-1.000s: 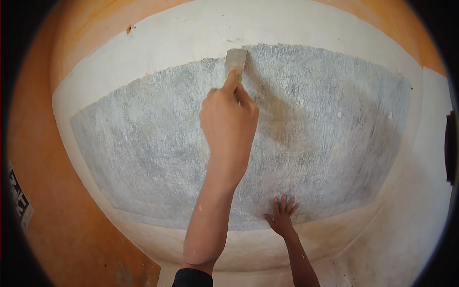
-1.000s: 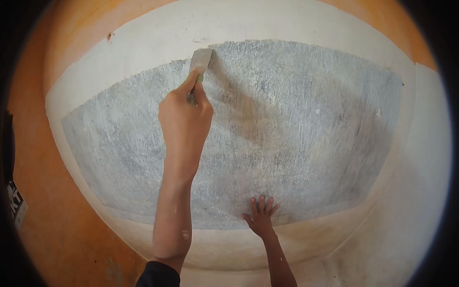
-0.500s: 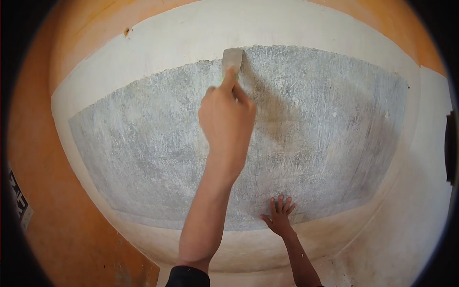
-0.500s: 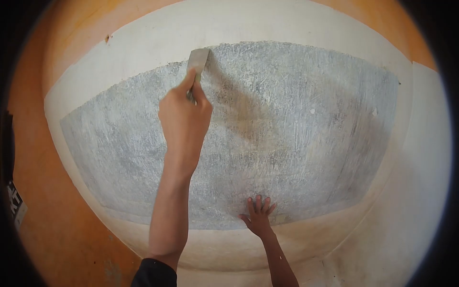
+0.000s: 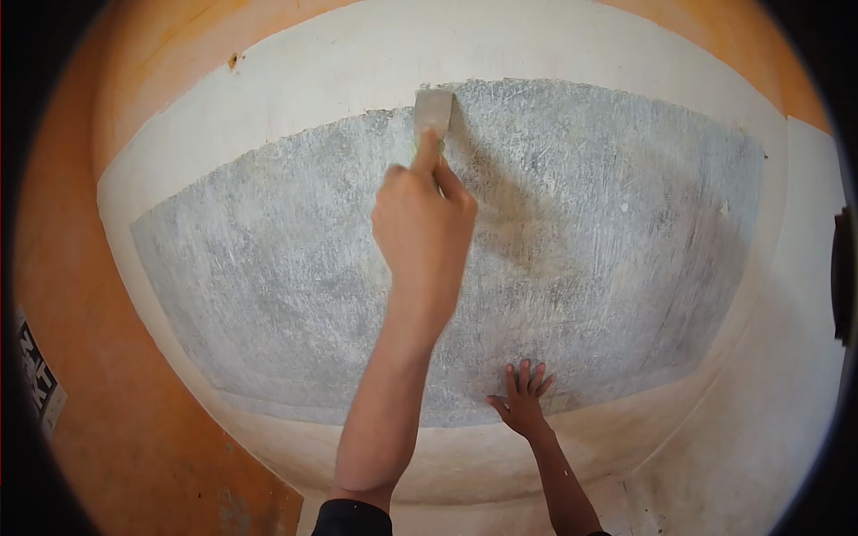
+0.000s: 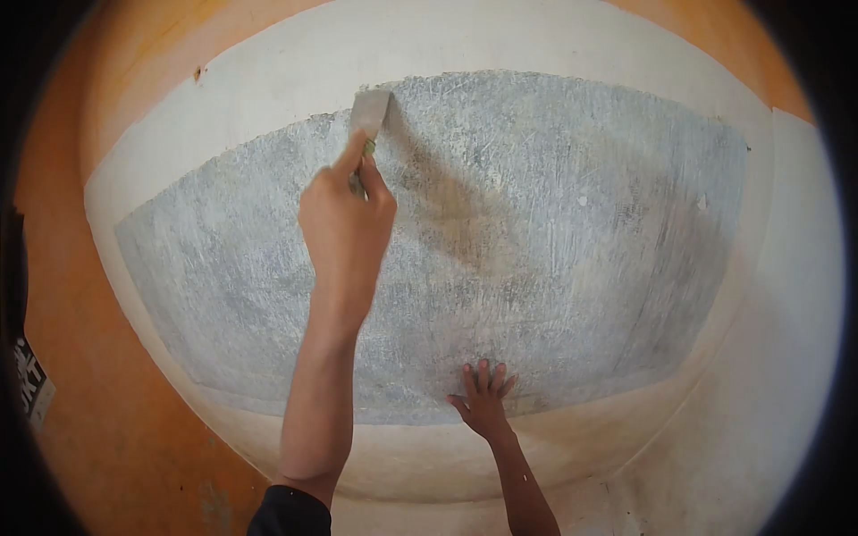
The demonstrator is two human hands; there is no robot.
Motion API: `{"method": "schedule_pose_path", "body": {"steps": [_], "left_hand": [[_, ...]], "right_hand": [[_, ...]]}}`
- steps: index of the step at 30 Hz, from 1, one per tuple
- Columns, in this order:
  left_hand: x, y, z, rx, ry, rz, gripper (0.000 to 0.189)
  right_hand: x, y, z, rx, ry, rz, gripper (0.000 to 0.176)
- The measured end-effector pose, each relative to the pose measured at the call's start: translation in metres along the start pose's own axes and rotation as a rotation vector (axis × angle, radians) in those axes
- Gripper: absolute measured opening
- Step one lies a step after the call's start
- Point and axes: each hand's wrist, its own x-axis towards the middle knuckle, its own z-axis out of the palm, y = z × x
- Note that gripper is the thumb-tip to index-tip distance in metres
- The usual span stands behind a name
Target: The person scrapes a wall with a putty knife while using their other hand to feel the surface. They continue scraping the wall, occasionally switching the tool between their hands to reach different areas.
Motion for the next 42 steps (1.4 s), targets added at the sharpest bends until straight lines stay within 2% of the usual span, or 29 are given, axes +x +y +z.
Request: {"method": "schedule_pose_path", "body": {"steps": [6, 8, 12, 14, 18, 25, 27, 31, 33, 36, 38, 40, 42], "left_hand": [[0.002, 0.002, -0.002, -0.056, 0.044, 0.011, 0.031], [0.012, 0.001, -0.002, -0.077, -0.012, -0.028, 0.031], [0.006, 0.000, -0.011, -0.051, 0.006, -0.024, 0.031], [-0.006, -0.009, -0.023, -0.047, -0.067, -0.059, 0.031], [0.002, -0.012, -0.018, -0.088, 0.023, -0.020, 0.030], [0.005, -0.022, -0.015, -0.075, -0.039, -0.073, 0.030], [0.008, -0.019, -0.014, -0.066, 0.044, -0.001, 0.030], [-0.001, -0.025, -0.016, -0.075, -0.025, -0.022, 0.030], [0.011, -0.020, -0.008, -0.044, 0.061, 0.019, 0.030], [0.007, -0.020, -0.026, -0.122, -0.049, -0.056, 0.030], [0.005, -0.026, -0.019, -0.104, -0.038, -0.040, 0.030], [0.007, -0.025, -0.015, -0.081, -0.034, -0.029, 0.030], [0.014, -0.018, -0.011, -0.055, 0.058, 0.000, 0.030]], "right_hand": [[-0.003, 0.000, 0.000, -0.046, 0.030, -0.032, 0.084], [-0.001, -0.001, 0.000, -0.038, 0.044, -0.046, 0.084], [-0.007, -0.001, 0.003, -0.031, 0.017, -0.030, 0.084], [-0.003, 0.000, 0.002, -0.043, 0.013, -0.024, 0.085], [0.000, 0.003, 0.000, -0.051, 0.025, -0.047, 0.086], [0.002, 0.000, 0.003, -0.051, 0.052, -0.025, 0.086], [-0.004, -0.001, 0.002, -0.054, 0.054, -0.044, 0.086], [-0.001, -0.001, 0.003, -0.071, 0.068, -0.034, 0.086], [0.000, 0.001, 0.001, -0.074, 0.074, -0.048, 0.086], [-0.007, -0.004, 0.001, -0.062, 0.046, -0.023, 0.086], [-0.002, -0.002, 0.002, -0.035, -0.004, 0.017, 0.086], [0.000, -0.003, 0.001, -0.045, 0.033, 0.001, 0.085], [0.002, -0.005, 0.002, -0.047, 0.060, -0.022, 0.084]]}}
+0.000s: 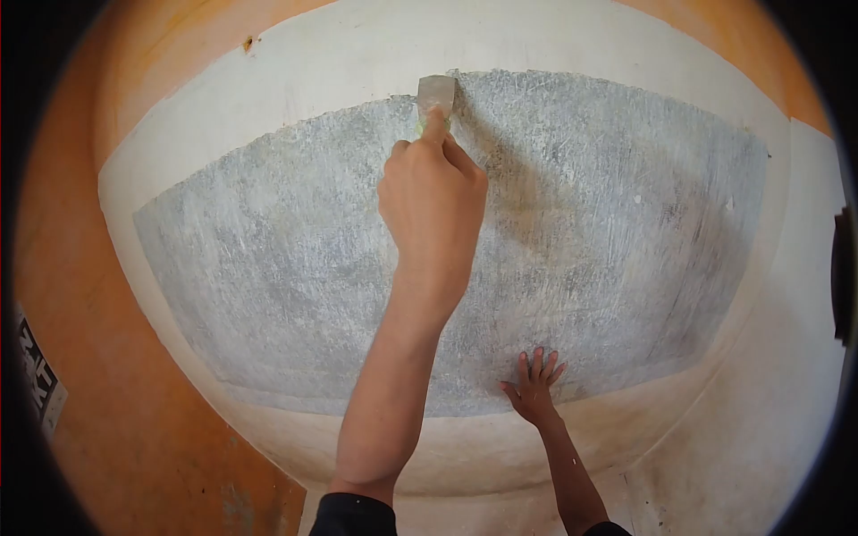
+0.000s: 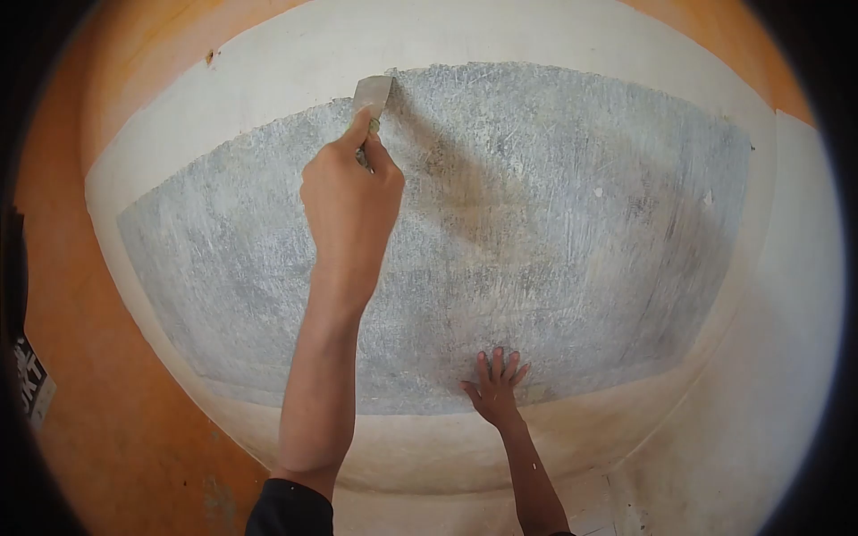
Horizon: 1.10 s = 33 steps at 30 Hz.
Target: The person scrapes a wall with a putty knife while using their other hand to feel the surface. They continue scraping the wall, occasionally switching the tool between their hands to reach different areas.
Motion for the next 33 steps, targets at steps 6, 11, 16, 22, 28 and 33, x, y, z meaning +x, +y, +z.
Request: {"method": "schedule_pose_path", "body": {"steps": [6, 11, 16, 22, 28, 33], "left_hand": [[0.000, -0.002, 0.001, -0.005, -0.045, -0.030, 0.030], [-0.015, 0.001, -0.008, -0.017, -0.074, -0.048, 0.030], [0.006, 0.005, -0.003, -0.042, -0.044, -0.014, 0.031], [-0.007, 0.007, -0.005, -0.032, -0.093, -0.030, 0.032], [-0.016, 0.004, -0.019, 0.003, -0.113, -0.032, 0.030], [-0.003, -0.004, -0.009, -0.019, 0.016, 0.056, 0.030]], "right_hand": [[-0.003, 0.001, -0.004, 0.025, -0.086, 0.044, 0.082], [-0.003, 0.001, -0.003, 0.004, -0.078, 0.045, 0.080], [-0.003, 0.005, 0.001, 0.005, -0.043, 0.021, 0.079], [-0.001, 0.002, 0.001, 0.020, -0.055, 0.045, 0.080], [-0.008, 0.003, -0.003, 0.039, -0.115, 0.070, 0.080], [-0.003, 0.005, -0.003, -0.048, -0.101, -0.017, 0.090]]}}
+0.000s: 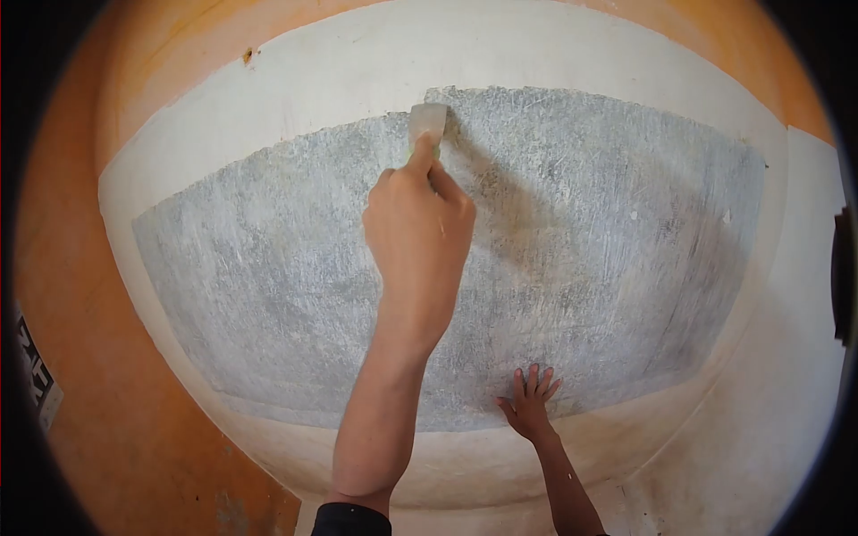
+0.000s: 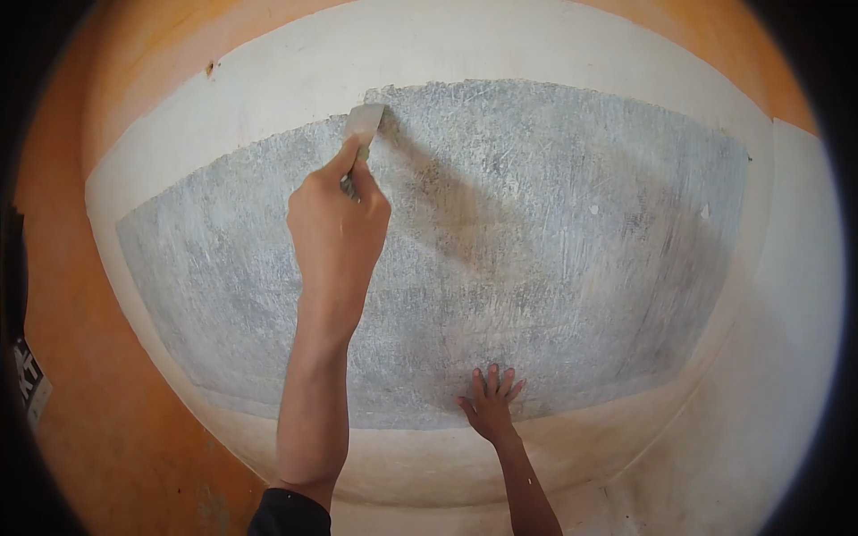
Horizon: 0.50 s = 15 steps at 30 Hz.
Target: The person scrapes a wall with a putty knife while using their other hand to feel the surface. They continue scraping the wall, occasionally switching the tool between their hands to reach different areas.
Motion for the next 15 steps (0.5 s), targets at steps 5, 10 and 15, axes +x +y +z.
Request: {"method": "schedule_pose_path", "body": {"steps": [5, 10, 15], "left_hand": [[-0.011, -0.008, -0.008, 0.009, -0.103, -0.112, 0.030], [0.001, -0.007, -0.009, -0.002, -0.088, -0.093, 0.030], [0.009, -0.005, -0.007, 0.024, -0.072, -0.102, 0.030]], "right_hand": [[-0.001, -0.004, -0.003, 0.005, -0.047, 0.046, 0.089], [-0.001, -0.007, 0.002, 0.028, 0.034, 0.030, 0.085], [0.001, -0.001, 0.001, 0.018, 0.074, 0.022, 0.082]]}}
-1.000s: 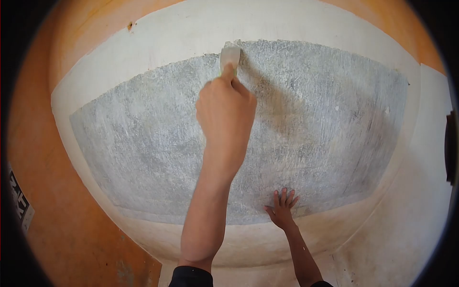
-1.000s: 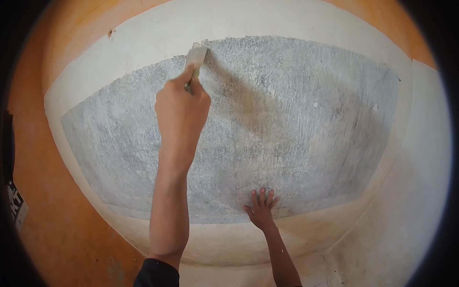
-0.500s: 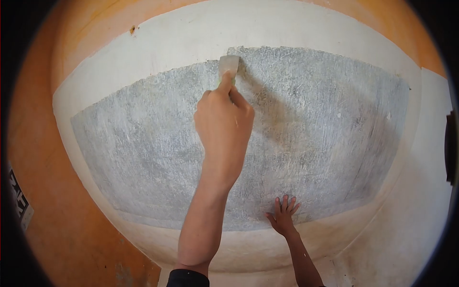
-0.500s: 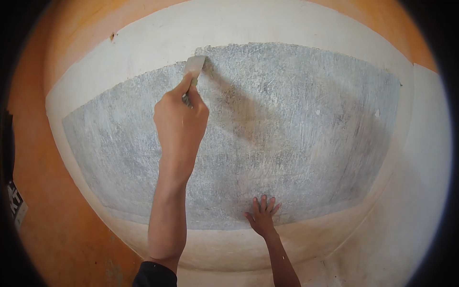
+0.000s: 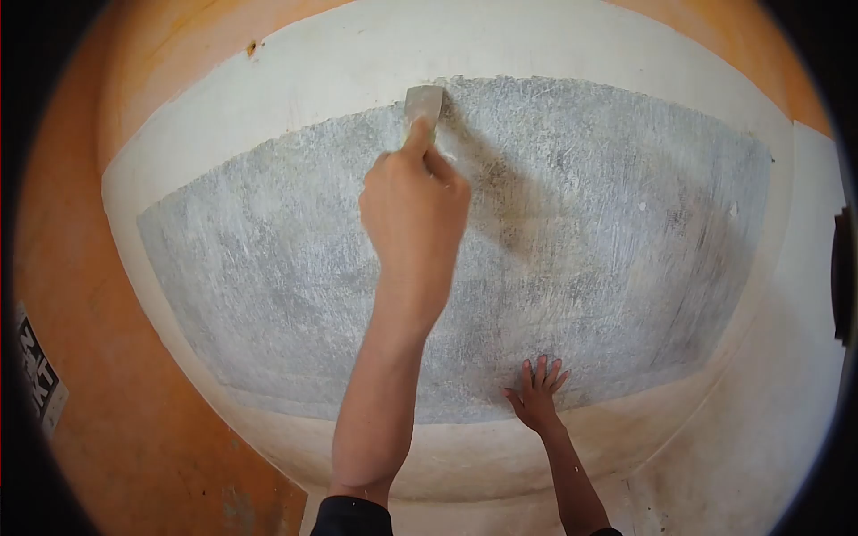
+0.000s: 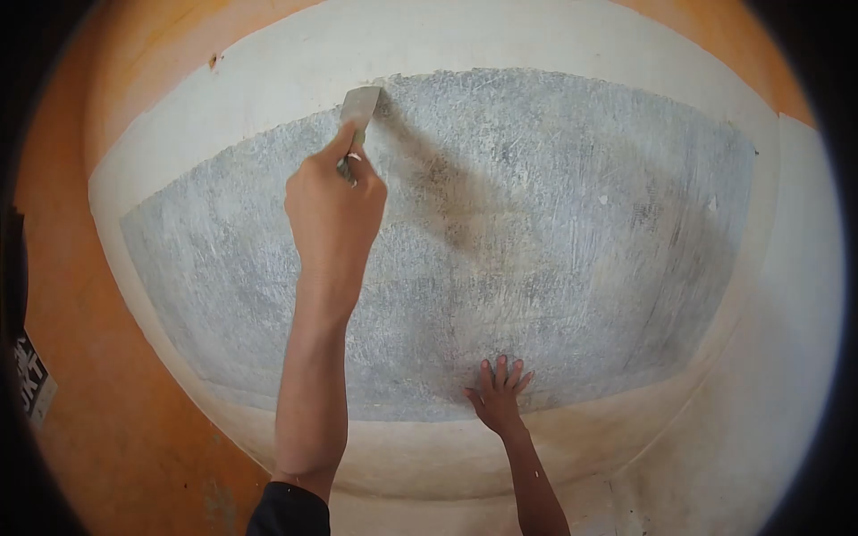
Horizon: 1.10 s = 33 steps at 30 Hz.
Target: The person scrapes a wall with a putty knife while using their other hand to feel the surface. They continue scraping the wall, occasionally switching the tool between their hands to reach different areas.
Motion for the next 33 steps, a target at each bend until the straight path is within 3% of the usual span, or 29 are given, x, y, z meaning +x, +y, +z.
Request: {"method": "schedule_pose_path", "body": {"steps": [2, 5, 7, 14, 17, 20, 23, 26, 28, 29, 33], "left_hand": [[-0.001, -0.002, -0.006, 0.053, 0.046, 0.047, 0.030], [-0.005, -0.005, -0.012, -0.039, -0.083, -0.057, 0.031], [0.000, -0.010, -0.001, 0.043, 0.073, 0.092, 0.031], [-0.007, -0.014, -0.010, -0.046, -0.070, -0.051, 0.031], [0.003, -0.008, -0.011, 0.044, 0.064, 0.077, 0.031], [0.000, -0.007, -0.019, -0.034, -0.060, -0.055, 0.030], [0.005, -0.009, -0.011, -0.073, -0.041, -0.051, 0.030], [-0.001, -0.008, -0.012, -0.045, -0.044, -0.036, 0.030], [-0.005, -0.014, -0.001, -0.025, 0.042, 0.106, 0.030], [-0.001, -0.014, 0.006, -0.025, 0.043, 0.110, 0.030], [-0.003, 0.002, -0.002, 0.008, 0.004, 0.033, 0.031]], "right_hand": [[-0.002, -0.001, 0.002, -0.006, 0.026, -0.007, 0.082], [0.000, -0.006, -0.004, 0.060, -0.092, 0.072, 0.083], [0.002, -0.003, 0.000, 0.048, -0.041, 0.048, 0.083], [0.000, -0.004, -0.001, 0.059, -0.091, 0.065, 0.082], [0.003, -0.006, -0.006, 0.039, -0.059, 0.039, 0.082], [0.003, -0.010, -0.014, 0.094, -0.165, 0.116, 0.080], [0.002, -0.007, -0.018, 0.054, -0.038, 0.025, 0.077], [0.015, -0.003, -0.039, 0.023, -0.019, 0.092, 0.074], [0.029, 0.006, -0.050, 0.013, 0.094, 0.123, 0.074], [0.036, 0.011, -0.053, -0.001, 0.196, 0.155, 0.074], [0.052, 0.027, -0.053, -0.027, 0.265, 0.145, 0.076]]}}
